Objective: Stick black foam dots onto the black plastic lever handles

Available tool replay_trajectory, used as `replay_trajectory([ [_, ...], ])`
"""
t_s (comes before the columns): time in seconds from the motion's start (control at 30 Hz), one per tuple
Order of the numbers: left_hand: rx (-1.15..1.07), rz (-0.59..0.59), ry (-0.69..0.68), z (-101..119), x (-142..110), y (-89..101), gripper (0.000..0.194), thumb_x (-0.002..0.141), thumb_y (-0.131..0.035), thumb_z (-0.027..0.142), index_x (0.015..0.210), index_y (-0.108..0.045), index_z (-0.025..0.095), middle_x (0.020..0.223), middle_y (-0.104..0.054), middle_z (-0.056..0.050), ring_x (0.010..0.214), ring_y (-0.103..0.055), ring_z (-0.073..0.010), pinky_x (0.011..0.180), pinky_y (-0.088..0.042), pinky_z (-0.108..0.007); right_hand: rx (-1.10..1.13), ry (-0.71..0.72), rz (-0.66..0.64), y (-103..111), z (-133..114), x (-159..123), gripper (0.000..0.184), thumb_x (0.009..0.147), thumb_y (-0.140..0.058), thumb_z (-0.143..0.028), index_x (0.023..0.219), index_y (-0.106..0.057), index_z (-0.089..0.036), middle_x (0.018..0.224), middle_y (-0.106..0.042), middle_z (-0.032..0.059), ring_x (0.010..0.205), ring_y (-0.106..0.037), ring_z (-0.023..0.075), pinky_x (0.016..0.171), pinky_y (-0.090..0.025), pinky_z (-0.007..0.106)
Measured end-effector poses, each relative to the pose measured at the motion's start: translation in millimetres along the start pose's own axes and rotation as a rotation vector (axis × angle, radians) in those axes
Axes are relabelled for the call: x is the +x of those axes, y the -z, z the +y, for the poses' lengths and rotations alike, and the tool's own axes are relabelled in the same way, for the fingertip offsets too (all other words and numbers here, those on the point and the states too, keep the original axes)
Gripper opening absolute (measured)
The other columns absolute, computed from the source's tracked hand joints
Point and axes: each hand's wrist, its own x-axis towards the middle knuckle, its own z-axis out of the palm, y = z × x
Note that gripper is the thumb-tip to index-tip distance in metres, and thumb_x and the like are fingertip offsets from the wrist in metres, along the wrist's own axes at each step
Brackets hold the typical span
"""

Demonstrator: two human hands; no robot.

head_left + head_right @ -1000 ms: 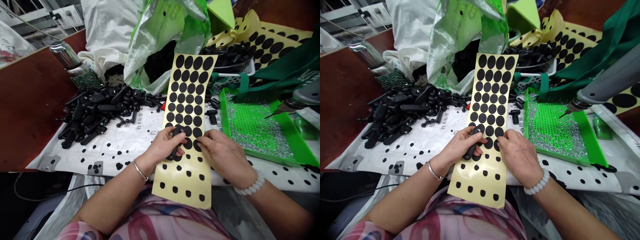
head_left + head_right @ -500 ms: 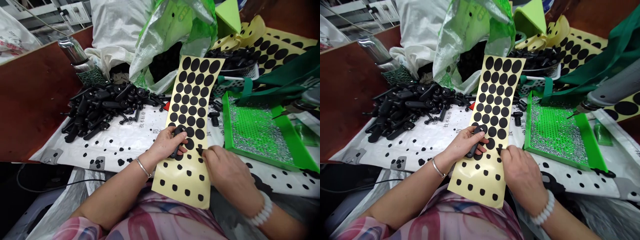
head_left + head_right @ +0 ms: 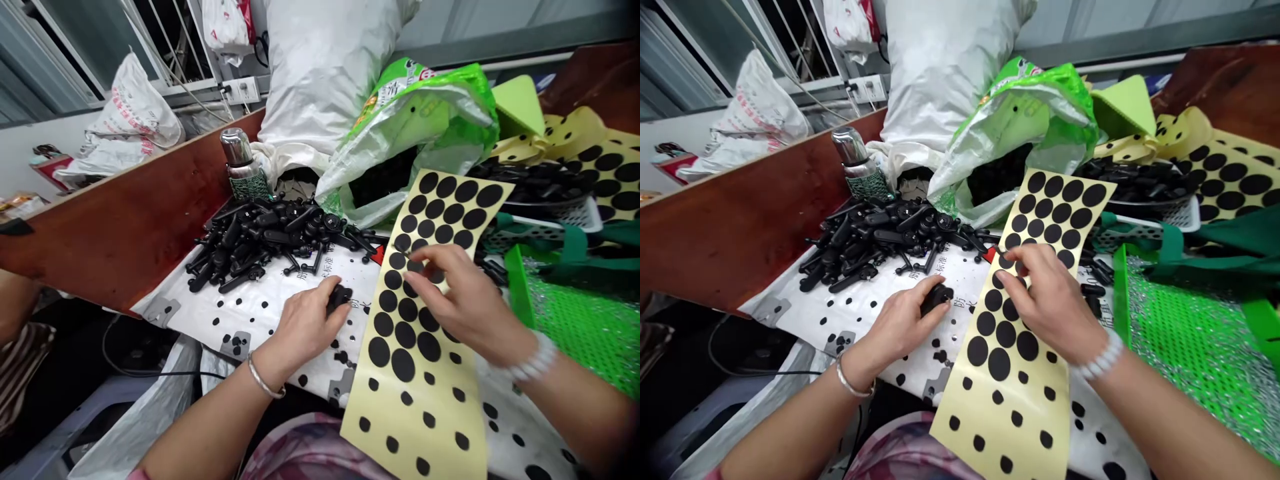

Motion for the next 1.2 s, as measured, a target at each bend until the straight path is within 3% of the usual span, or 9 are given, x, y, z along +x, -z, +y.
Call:
replay_trajectory([
  [0.1,0.290,0.034,0.000,-13,-9,12.4,0.052,0.083,-0.055,0.036,0.130,-0.051,0.013,0.085,-0.067,-0.014,0.086,-0.062,-0.0310,0.083,-0.046,-0.046,-0.203,-0.013,-0.094,-42,7,43,0.036,0.084,-0.054,-0.035,0.112,-0.051,-0.012,0.096,-0.062,0.0145,0.086,-0.059,0.0297,0.073,-0.045,0.043],
  [0.2,0.336,-0.028,-0.023,-17,-17,16.4,0.055,0.085,-0.052,0.036,0.134,-0.048,0.010,0.091,-0.067,-0.017,0.091,-0.062,-0.0341,0.085,-0.044,-0.049,-0.260,-0.058,-0.121,-75,14,67,0.039,0.079,-0.057,-0.028,0.112,-0.052,-0.009,0.082,-0.065,0.0141,0.081,-0.061,0.0328,0.073,-0.043,0.045],
  [0.33,0.234,0.009,-0.026,-19,-17,23.5,0.051,0.085,-0.053,0.037,0.129,-0.052,0.011,0.098,-0.068,-0.017,0.095,-0.061,-0.0333,0.087,-0.043,-0.049,-0.252,-0.160,-0.087,-88,22,73,0.036,0.082,-0.051,-0.023,0.115,-0.049,-0.009,0.074,-0.067,0.0118,0.065,-0.062,0.0273,0.060,-0.044,0.037],
  [0.53,-0.404,0.040,0.080,-9,7,16.2,0.052,0.084,-0.058,0.038,0.131,-0.048,0.017,0.101,-0.067,-0.009,0.087,-0.062,-0.0195,0.078,-0.048,-0.033,-0.145,-0.080,0.067,-58,2,36,0.046,0.090,-0.047,-0.027,0.129,-0.034,-0.007,0.099,-0.067,0.0174,0.077,-0.067,0.0269,0.061,-0.052,0.036],
  [0.67,-1.015,0.016,0.214,13,23,-8.9,0.066,0.083,-0.060,0.029,0.139,-0.030,0.011,0.082,-0.065,-0.004,0.075,-0.062,-0.0133,0.075,-0.048,-0.029,-0.108,0.224,0.243,-47,-32,-3,0.053,0.091,-0.052,-0.020,0.137,-0.030,-0.007,0.102,-0.065,0.0182,0.084,-0.066,0.0262,0.068,-0.056,0.037],
  [0.8,-1.377,0.030,0.281,29,24,-25.2,0.063,0.074,-0.068,0.021,0.129,-0.040,0.010,0.065,-0.059,0.004,0.058,-0.055,-0.0083,0.066,-0.045,-0.023,-0.056,0.388,0.306,-47,-58,-32,0.059,0.089,-0.051,-0.010,0.142,-0.027,-0.010,0.102,-0.062,0.0173,0.081,-0.063,0.0252,0.067,-0.056,0.039],
  [0.97,-1.341,0.021,0.261,24,14,-21.6,0.058,0.063,-0.075,0.021,0.116,-0.051,0.012,0.067,-0.060,0.004,0.055,-0.056,-0.0086,0.058,-0.042,-0.022,0.173,0.236,0.227,-19,-61,-50,0.045,0.087,-0.060,-0.020,0.128,-0.043,-0.020,0.096,-0.057,0.0094,0.090,-0.058,0.0267,0.080,-0.051,0.045],
  [1.13,-1.238,-0.018,0.209,19,4,-15.8,0.042,0.067,-0.068,0.018,0.107,-0.058,0.012,0.074,-0.063,0.000,0.056,-0.053,-0.0077,0.058,-0.043,-0.023,0.260,-0.103,0.327,26,-50,-47,0.004,0.087,-0.060,-0.026,0.089,-0.058,-0.027,0.107,-0.057,0.0060,0.104,-0.056,0.0271,0.088,-0.045,0.045],
  [1.2,-1.210,-0.029,0.191,21,1,-16.6,0.041,0.066,-0.066,0.014,0.106,-0.058,0.013,0.076,-0.063,0.000,0.059,-0.054,-0.0082,0.060,-0.045,-0.023,0.279,-0.158,0.274,35,-46,-40,0.009,0.090,-0.055,-0.031,0.082,-0.057,-0.027,0.114,-0.061,0.0060,0.108,-0.059,0.0269,0.084,-0.050,0.042],
])
